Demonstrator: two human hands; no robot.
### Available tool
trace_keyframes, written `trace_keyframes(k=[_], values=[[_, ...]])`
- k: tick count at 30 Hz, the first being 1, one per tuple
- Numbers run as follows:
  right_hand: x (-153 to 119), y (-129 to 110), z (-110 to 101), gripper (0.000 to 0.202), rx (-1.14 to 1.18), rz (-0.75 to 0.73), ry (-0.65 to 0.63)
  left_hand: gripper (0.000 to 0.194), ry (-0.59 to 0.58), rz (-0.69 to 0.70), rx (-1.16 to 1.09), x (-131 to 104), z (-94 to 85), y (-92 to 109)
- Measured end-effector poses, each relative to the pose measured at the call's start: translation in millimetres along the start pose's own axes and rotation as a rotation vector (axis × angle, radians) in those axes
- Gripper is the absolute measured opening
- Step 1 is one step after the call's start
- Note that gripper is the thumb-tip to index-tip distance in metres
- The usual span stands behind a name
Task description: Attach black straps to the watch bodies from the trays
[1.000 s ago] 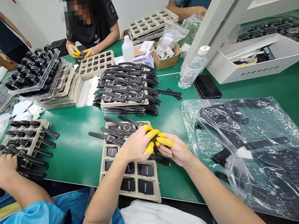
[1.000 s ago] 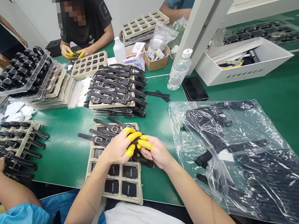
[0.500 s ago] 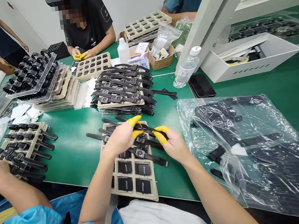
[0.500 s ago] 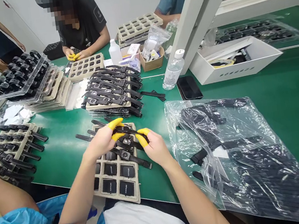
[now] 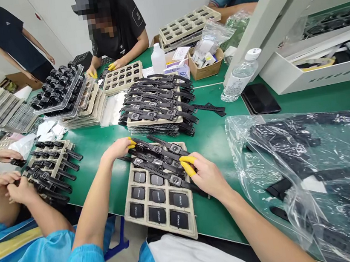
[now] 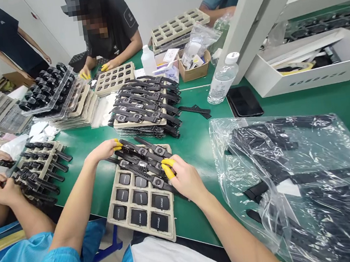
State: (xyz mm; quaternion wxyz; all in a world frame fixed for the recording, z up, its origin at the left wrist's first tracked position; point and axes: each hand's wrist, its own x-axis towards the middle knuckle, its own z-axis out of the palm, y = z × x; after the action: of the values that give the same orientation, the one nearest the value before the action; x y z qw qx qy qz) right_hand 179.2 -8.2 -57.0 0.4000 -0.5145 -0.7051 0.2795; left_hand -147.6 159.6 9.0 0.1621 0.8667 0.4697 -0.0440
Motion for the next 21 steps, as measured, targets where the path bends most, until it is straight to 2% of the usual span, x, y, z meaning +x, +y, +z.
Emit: trace_keyframes(k=[7, 11, 16, 21], values=[[1, 1, 0, 0.027, 0.051, 0.025, -0.028, 0.017, 0.157, -0.094, -0.14, -2, 25.5, -6], [0, 4, 1, 0.026, 0.06, 0.055, -0.056, 0.019, 0.199, -0.105, -0.169, -11, 33.4, -6], [0, 4, 2, 0.026, 0.065, 0.053, -0.072, 0.02, 0.143, -0.073, -0.174, -18, 29.1, -11], [-1, 3, 2, 0.025, 0.065, 0.063, -0.088, 0.018, 0.117, -0.04, -0.128, -9, 16.9, -14]])
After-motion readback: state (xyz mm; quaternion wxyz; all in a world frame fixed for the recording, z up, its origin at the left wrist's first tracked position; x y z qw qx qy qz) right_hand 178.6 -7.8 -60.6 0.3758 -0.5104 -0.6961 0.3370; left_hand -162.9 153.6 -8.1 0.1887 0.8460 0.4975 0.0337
